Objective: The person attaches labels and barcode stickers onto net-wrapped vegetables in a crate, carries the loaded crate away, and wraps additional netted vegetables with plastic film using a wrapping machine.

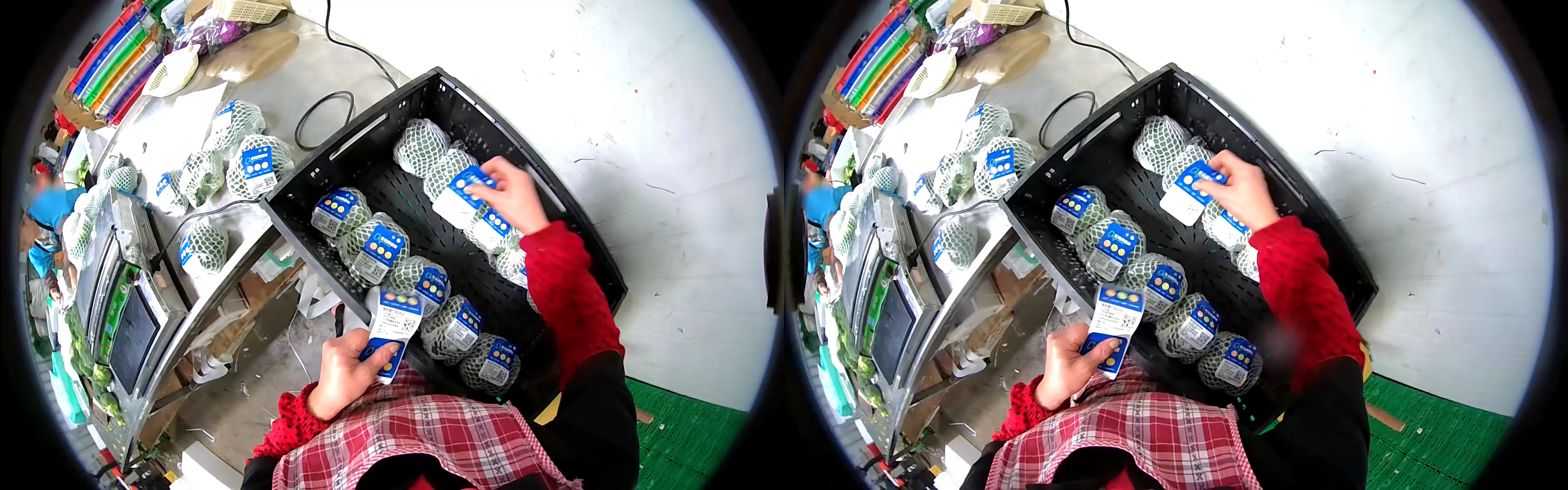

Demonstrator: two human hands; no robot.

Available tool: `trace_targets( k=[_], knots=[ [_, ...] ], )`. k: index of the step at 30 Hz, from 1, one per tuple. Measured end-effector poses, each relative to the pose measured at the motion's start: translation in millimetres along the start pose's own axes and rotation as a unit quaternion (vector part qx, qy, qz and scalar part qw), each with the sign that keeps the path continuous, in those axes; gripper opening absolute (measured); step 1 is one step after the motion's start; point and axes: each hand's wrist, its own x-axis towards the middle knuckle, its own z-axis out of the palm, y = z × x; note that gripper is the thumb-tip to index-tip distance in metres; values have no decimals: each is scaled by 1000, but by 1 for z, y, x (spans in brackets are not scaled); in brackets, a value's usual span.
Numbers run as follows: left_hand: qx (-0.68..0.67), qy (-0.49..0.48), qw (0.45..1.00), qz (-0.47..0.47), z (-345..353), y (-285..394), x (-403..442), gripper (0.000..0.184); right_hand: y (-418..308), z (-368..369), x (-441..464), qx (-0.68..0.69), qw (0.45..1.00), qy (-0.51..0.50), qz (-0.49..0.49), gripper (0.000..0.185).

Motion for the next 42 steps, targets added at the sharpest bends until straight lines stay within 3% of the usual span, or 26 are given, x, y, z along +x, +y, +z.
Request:
trace_targets(
  k=[2, 6, 8, 10, 12, 13, 14, 15, 16, 17, 18, 20, 22, 24, 26, 28, 30, 32, 34, 36, 38, 40, 42],
  knots=[
    [-22, 0, 998, 56, -1, 4, 3, 17, 53, 22, 18, -210, 974, 28, -81, 33],
    [-19, 24, 993, 114, -11, 4, 5, 24, 51, 33, 34, -526, 850, 26, 23, 65],
    [-30, 27, 993, 112, -13, -1, 7, 26, 35, 27, 33, -561, 826, 60, -11, 67],
    [-39, 38, 990, 130, -16, -1, 11, 27, 44, 39, 32, -549, 828, 50, -106, 65],
    [-39, 36, 990, 131, -17, 2, 15, 27, 54, 64, 32, -585, 798, -29, -141, 65],
    [-40, 27, 990, 134, -20, 2, 20, 27, 46, 66, 35, -572, 811, -35, -116, 67],
    [-22, 24, 991, 129, -23, -1, 22, 27, 37, 63, 43, -542, 836, -84, -17, 72],
    [-18, 27, 991, 130, -26, 1, 22, 27, 11, 60, 44, -377, 912, -155, 36, 67],
    [-14, 29, 990, 136, -28, 2, 26, 27, -11, 56, 45, -199, 952, -217, 89, 61],
    [-25, 26, 991, 132, -27, -2, 27, 26, -32, 62, 29, 18, 955, -287, 77, 51],
    [-25, 29, 990, 135, -28, -1, 28, 26, -53, 73, 3, 232, 909, -342, 59, 40],
    [-15, 42, 990, 133, -27, 0, 31, 23, -89, 84, -30, 283, 875, -389, 57, 27],
    [-14, 95, 983, 157, -23, 0, 34, 26, -94, 88, -46, 275, 892, -355, 54, 26],
    [140, 115, 958, 224, -34, 10, 41, 31, -101, 93, -55, 210, 930, -303, 5, 20],
    [33, 71, 968, 237, -29, -1, 52, 29, -115, 88, -63, 77, 954, -272, -100, 22],
    [-68, 26, 993, 90, -23, 0, 49, 26, -113, 90, -61, -22, 943, -196, -269, 21],
    [-18, 58, 994, 90, -20, -12, 34, 28, -116, 73, -35, 3, 957, -186, -221, 17],
    [-43, 73, 996, 37, -19, -23, 16, 32, -95, 47, 24, 83, 991, -85, -69, 15],
    [-49, 69, 996, -30, -23, -26, 8, 34, -53, 39, 79, 45, 999, -20, -17, 20],
    [-53, 87, 995, -6, -23, -32, 12, 33, 27, 55, 120, -60, 995, -30, -71, 30],
    [-33, 108, 993, 19, -28, -33, 15, 33, 55, 72, 134, -281, 957, 24, -68, 52],
    [-34, 106, 994, -8, -36, -33, 16, 29, 33, 79, 137, -480, 877, 19, -9, 61],
    [-62, 131, 989, -3, -40, -35, 14, 26, 15, 80, 140, -553, 832, -38, 19, 70]
  ],
)
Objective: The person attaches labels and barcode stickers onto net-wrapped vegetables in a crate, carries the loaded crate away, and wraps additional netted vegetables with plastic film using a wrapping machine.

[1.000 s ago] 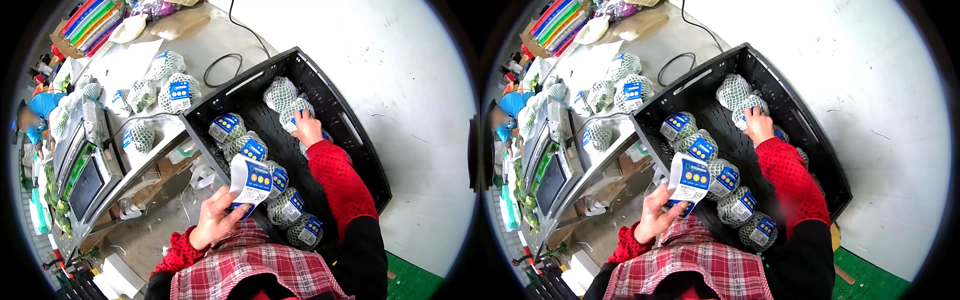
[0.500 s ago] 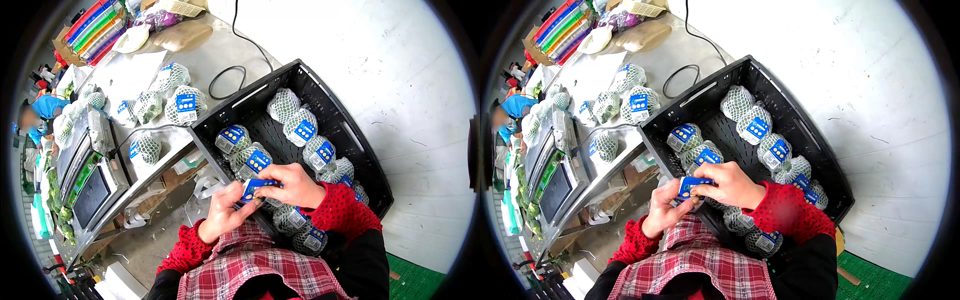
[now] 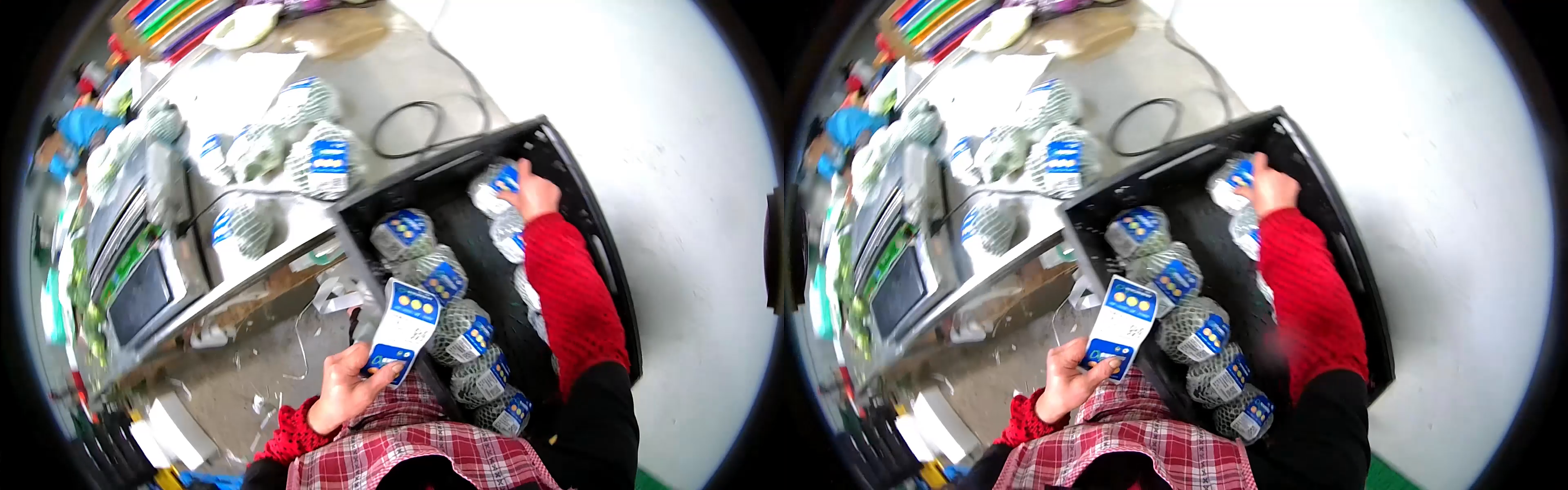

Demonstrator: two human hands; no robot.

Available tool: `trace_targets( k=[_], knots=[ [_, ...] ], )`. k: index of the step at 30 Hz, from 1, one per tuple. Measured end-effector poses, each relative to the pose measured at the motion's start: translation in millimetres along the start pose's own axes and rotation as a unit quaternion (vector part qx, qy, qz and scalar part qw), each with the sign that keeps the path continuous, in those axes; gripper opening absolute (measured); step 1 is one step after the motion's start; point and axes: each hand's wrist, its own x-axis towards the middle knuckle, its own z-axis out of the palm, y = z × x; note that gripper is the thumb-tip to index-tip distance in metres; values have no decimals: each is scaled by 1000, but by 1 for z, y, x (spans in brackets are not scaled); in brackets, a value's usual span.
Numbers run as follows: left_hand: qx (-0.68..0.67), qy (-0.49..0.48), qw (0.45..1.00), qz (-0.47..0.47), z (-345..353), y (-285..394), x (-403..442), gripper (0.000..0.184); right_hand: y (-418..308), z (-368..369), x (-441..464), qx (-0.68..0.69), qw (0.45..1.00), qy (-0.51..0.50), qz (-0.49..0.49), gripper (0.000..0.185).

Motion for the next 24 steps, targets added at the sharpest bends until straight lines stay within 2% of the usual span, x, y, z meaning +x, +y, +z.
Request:
trace_targets(
  k=[1, 2, 3, 4, 6, 8, 10, 11, 12, 13, 14, 15, 16, 18, 19, 20, 22, 24],
  knots=[
    [-31, 3, 999, -19, -1, 0, -1, 23, 3, -4, -5, -17, 995, 75, -64, 74],
    [-35, 8, 999, 11, -1, -2, -1, 22, 5, -6, -2, 15, 995, 69, -69, 79],
    [12, -13, 999, 44, -10, -3, 0, 21, 11, 9, 3, 65, 978, 134, -147, 79],
    [-53, 4, 994, 92, -8, -6, 5, 20, 0, 11, -2, 48, 988, 84, -119, 80],
    [-25, 1, 992, 124, -15, -9, 11, 19, 1, 39, 7, 19, 988, 60, -143, 84],
    [-68, 14, 991, 113, -14, -3, 9, 19, 12, 40, 32, -6, 992, 10, -128, 73],
    [-42, 30, 988, 148, -25, -2, 6, 21, -26, -30, 16, 142, 974, -137, -115, 56],
    [-59, 31, 986, 156, -30, -2, 6, 22, -43, -43, -4, 401, 879, -205, -156, 47],
    [-61, 43, 985, 157, -30, -3, 5, 22, -73, -69, -38, 529, 779, -272, -200, 53],
    [-48, 43, 986, 155, -29, -3, 2, 22, -105, -93, -75, 566, 719, -316, -249, 58],
    [-30, 41, 986, 157, -31, -4, 1, 22, -128, -102, -99, 578, 679, -358, -277, 54],
    [-41, 38, 987, 150, -32, -2, -3, 23, -140, -98, -110, 578, 658, -416, -243, 48],
    [-51, 61, 979, 187, -34, 0, -6, 22, -153, -91, -117, 625, 624, -396, -252, 44],
    [-43, 53, 988, 139, -45, -1, -19, 20, -166, -100, -130, 630, 629, -370, -267, 40],
    [-18, 85, 991, 106, -42, -12, -25, 22, -171, -103, -138, 641, 620, -363, -270, 37],
    [42, 147, 976, 154, -42, -26, -28, 24, -176, -103, -146, 654, 611, -354, -270, 34],
    [126, 175, 959, 182, -58, -13, -26, 25, -188, -92, -164, 628, 629, -364, -278, 30],
    [57, 168, 955, 238, -65, -19, -18, 17, -199, -80, -176, 567, 684, -332, -318, 26]
  ],
)
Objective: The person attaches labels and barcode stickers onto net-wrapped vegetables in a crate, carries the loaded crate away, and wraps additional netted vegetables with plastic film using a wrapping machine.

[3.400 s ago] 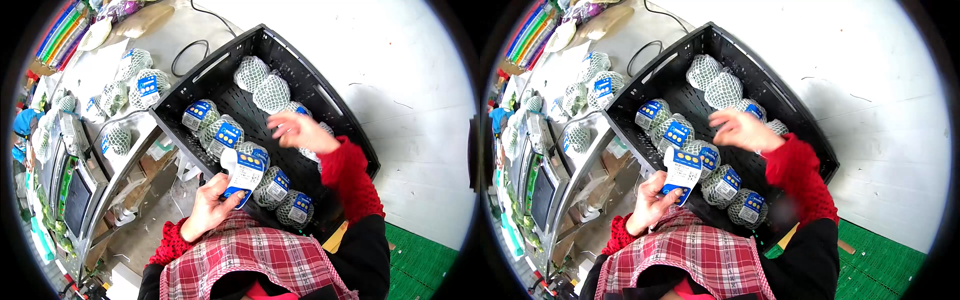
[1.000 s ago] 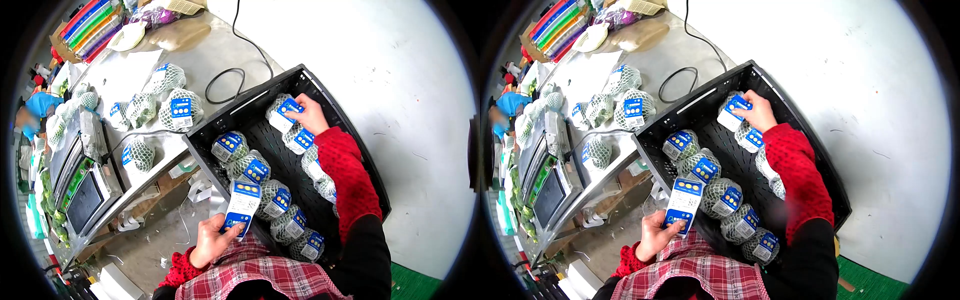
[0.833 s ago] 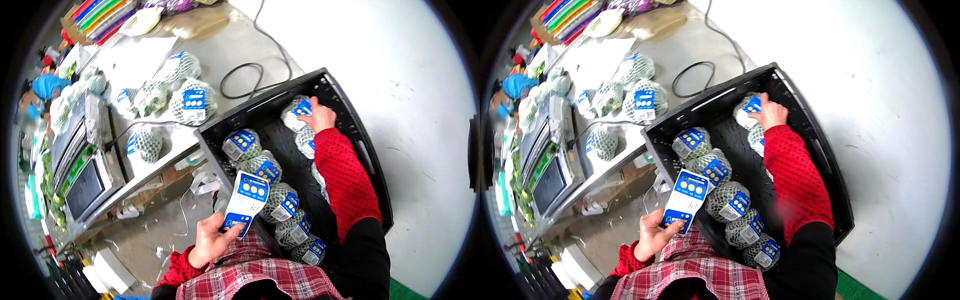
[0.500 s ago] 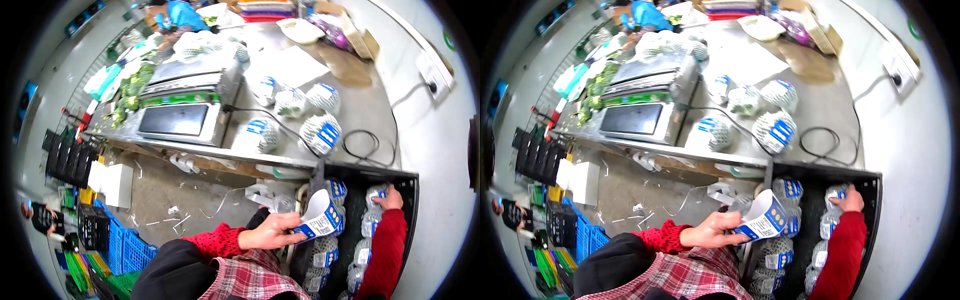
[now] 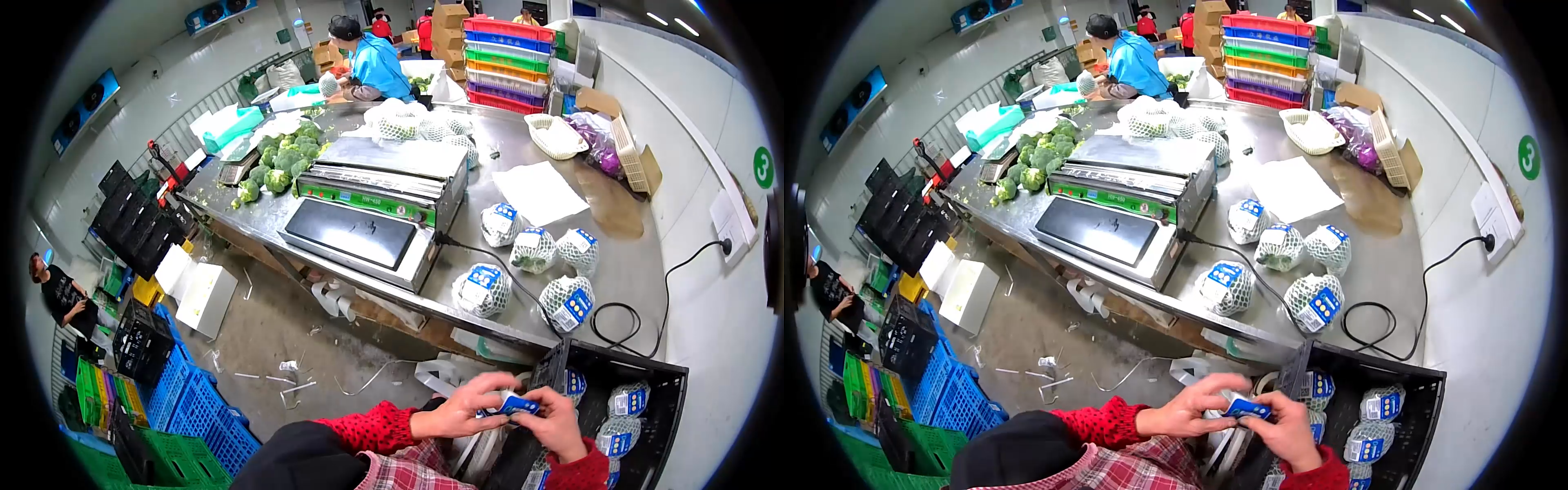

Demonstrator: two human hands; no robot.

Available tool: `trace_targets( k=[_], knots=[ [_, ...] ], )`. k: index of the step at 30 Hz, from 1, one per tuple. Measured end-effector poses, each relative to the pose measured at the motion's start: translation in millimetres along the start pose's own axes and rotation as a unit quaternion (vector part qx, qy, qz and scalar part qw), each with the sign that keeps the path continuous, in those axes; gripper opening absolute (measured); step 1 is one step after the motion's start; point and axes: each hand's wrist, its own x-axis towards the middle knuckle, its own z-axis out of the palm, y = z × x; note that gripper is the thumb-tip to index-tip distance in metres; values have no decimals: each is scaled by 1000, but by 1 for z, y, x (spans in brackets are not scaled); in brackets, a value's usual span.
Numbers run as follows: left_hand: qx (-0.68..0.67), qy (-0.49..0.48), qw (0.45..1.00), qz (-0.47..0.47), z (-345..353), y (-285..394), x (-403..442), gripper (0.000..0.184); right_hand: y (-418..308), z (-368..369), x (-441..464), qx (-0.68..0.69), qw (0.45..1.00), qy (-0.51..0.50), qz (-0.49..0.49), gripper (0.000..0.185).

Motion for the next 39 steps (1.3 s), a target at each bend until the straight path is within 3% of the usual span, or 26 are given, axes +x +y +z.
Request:
trace_targets(
  k=[2, 3, 5, 8, 10, 12, 15, 18, 20, 23, 25, 32, 33, 36, 38, 39],
  knots=[
    [-90, -50, 985, -138, -5, -2, -7, 14, -5, 12, 3, -89, 994, 41, -55, 22],
    [-90, -52, 985, -136, -4, -7, -13, 14, -14, 17, 4, -120, 990, 52, -58, 22],
    [-138, -13, 951, -276, 1, -18, -30, 22, -14, 27, 7, -166, 980, 67, -82, 22],
    [-154, 49, 916, -368, 9, -34, -41, 29, 24, 40, 20, -227, 960, 84, -142, 26],
    [-100, 108, 908, -392, 17, -68, -38, 34, 32, 46, 30, -228, 945, 184, -146, 34],
    [-52, 139, 932, -332, 21, -111, -20, 39, 39, 39, 34, -200, 942, 240, -125, 40],
    [4, 182, 928, -326, 34, -160, 15, 42, 38, 37, 36, -208, 940, 245, -113, 40],
    [-8, 205, 887, -414, 45, -189, 17, 45, 35, 36, 37, -255, 927, 248, -121, 37],
    [-4, 186, 888, -421, 49, -205, 10, 43, 35, 37, 37, -212, 936, 259, -110, 35],
    [5, 151, 890, -431, 44, -206, 10, 43, 35, 37, 37, -232, 930, 261, -116, 33],
    [-160, 165, 853, -468, 44, -210, 9, 44, 34, 36, 37, -244, 927, 258, -118, 33],
    [-145, 117, 840, -509, 36, -216, 13, 52, 31, 39, 37, -294, 919, 245, -98, 25],
    [-86, 130, 856, -493, 39, -217, 13, 59, 33, 38, 36, -315, 914, 235, -102, 24],
    [-77, 199, 894, -395, 39, -215, 4, 44, 27, 36, 36, -390, 894, 189, -111, 28],
    [8, 12, 889, -457, 11, -191, -12, 40, 16, 40, 33, -428, 880, 180, -103, 23],
    [-23, -12, 895, -446, 10, -190, -37, 39, 16, 40, 34, -422, 884, 175, -103, 23]
  ],
)
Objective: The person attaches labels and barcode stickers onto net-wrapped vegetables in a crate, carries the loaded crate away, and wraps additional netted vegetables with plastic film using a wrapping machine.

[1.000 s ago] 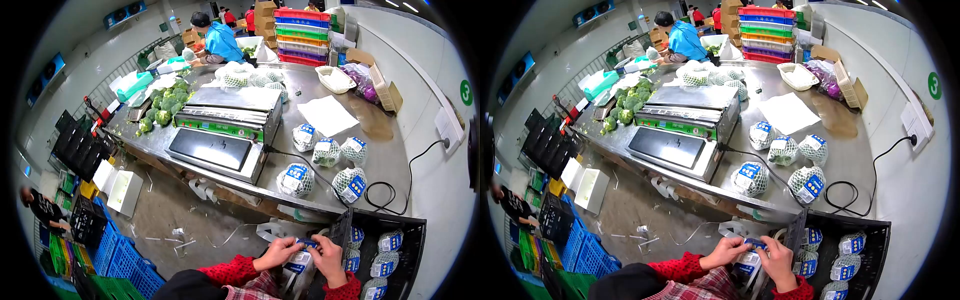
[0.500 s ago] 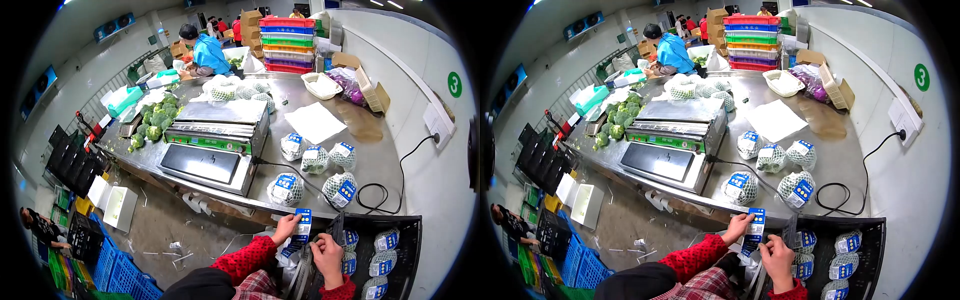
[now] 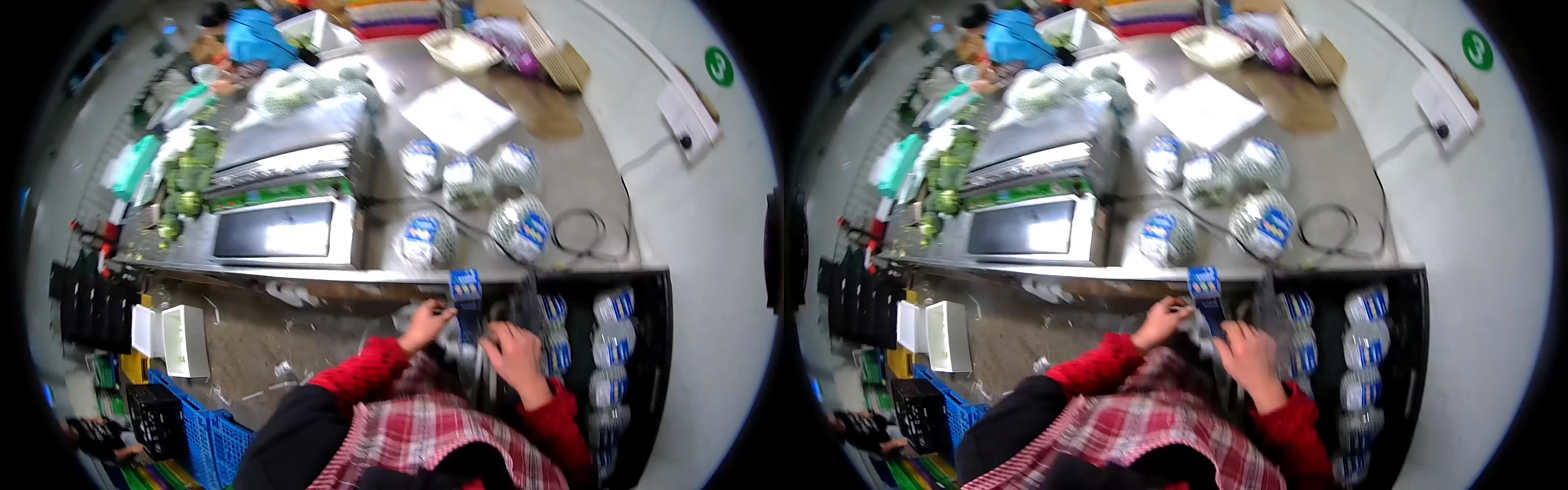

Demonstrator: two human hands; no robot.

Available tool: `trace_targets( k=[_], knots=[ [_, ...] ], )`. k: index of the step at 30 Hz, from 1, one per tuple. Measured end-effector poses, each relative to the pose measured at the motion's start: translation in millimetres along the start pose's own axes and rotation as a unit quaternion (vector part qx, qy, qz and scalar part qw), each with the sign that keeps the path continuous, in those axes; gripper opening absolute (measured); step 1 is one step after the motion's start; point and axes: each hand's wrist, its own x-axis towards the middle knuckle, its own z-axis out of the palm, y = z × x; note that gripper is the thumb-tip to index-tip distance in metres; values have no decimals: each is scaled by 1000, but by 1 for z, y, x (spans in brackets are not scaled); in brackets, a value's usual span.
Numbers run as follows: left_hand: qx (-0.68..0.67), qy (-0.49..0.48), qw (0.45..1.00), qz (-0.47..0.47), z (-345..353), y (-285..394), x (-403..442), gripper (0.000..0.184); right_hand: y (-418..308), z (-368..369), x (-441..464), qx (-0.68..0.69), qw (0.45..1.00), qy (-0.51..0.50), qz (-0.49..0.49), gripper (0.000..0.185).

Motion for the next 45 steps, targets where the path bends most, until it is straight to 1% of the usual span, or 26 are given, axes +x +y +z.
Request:
trace_targets(
  k=[1, 3, 5, 7, 8, 10, 13, 15, 16, 19, 22, 24, 26, 27, 29, 31, 32, 35, 37, 38, 39, 41, 42, 43, 44, 45],
  knots=[
    [-14, -22, 999, 30, -7, -12, 0, 39, 2, 0, 1, 8, 1000, -6, -2, 23],
    [-87, -81, 993, -6, -39, 29, -19, 32, 6, 7, 4, 2, 1000, -6, 0, 24],
    [-158, -110, 981, 19, -72, 89, -13, 23, -2, 13, 11, 127, 989, -23, 75, 24],
    [-80, -78, 992, 57, -95, 131, 23, 21, -14, 17, 35, 133, 989, 9, 56, 25],
    [-42, -36, 989, 134, -105, 151, 49, 22, -23, 15, 52, 144, 989, 12, 43, 24],
    [31, 19, 981, 189, -118, 206, 104, 26, -26, 17, 86, 159, 987, 33, 0, 23],
    [143, 80, 942, 292, -115, 237, 214, 31, -17, 28, 117, 144, 987, 69, 9, 24],
    [297, 121, 883, 343, -101, 247, 285, 40, 1, 42, 125, 161, 982, 91, 35, 23],
    [388, 88, 848, 351, -93, 239, 328, 43, 12, 50, 123, 157, 982, 92, 52, 23],
    [604, 14, 765, 225, -70, 224, 392, 42, 33, 56, 121, 111, 990, 55, 66, 23],
    [666, 38, 714, 212, -56, 197, 428, 44, 35, 50, 130, 65, 993, 89, 43, 20],
    [699, 28, 664, 263, -53, 191, 437, 33, 39, 55, 128, 61, 993, 92, 41, 22],
    [686, 20, 669, 285, -60, 202, 442, 28, 42, 55, 126, 50, 993, 97, 34, 24],
    [673, 14, 674, 304, -67, 212, 439, 23, 40, 52, 126, 59, 993, 93, 35, 26],
    [570, 93, 717, 390, -78, 242, 429, 19, 37, 45, 127, 64, 993, 90, 33, 28],
    [543, 84, 674, 493, -100, 304, 379, 21, 29, 40, 127, 108, 978, 163, 67, 31],
    [573, 64, 614, 539, -113, 339, 341, 22, 29, 37, 124, 114, 972, 195, 59, 41],
    [567, -31, 538, 623, -131, 416, 205, 22, 7, -34, 142, -26, 954, 297, -44, 75],
    [525, -93, 482, 695, -129, 440, 127, 19, -10, -87, 161, -107, 928, 356, -34, 90],
    [491, -125, 489, 710, -127, 446, 94, 16, -21, -115, 174, -132, 910, 385, -80, 86],
    [490, -125, 490, 710, -127, 453, 69, 16, -31, -137, 181, -127, 911, 379, -104, 71],
    [433, -164, 463, 755, -128, 459, 32, 16, -8, -143, 160, 3, 968, 238, -79, 47],
    [367, -131, 489, 780, -133, 460, 27, 23, -8, -141, 149, 182, 963, 198, -19, 39],
    [291, -104, 513, 801, -140, 463, 25, 30, -31, -151, 141, 258, 939, 224, 43, 29],
    [252, -58, 584, 770, -158, 465, 21, 53, -33, -165, 131, 282, 925, 239, 84, 27],
    [181, -48, 689, 700, -174, 458, 27, 70, -31, -180, 119, 301, 905, 267, 138, 25]
  ],
)
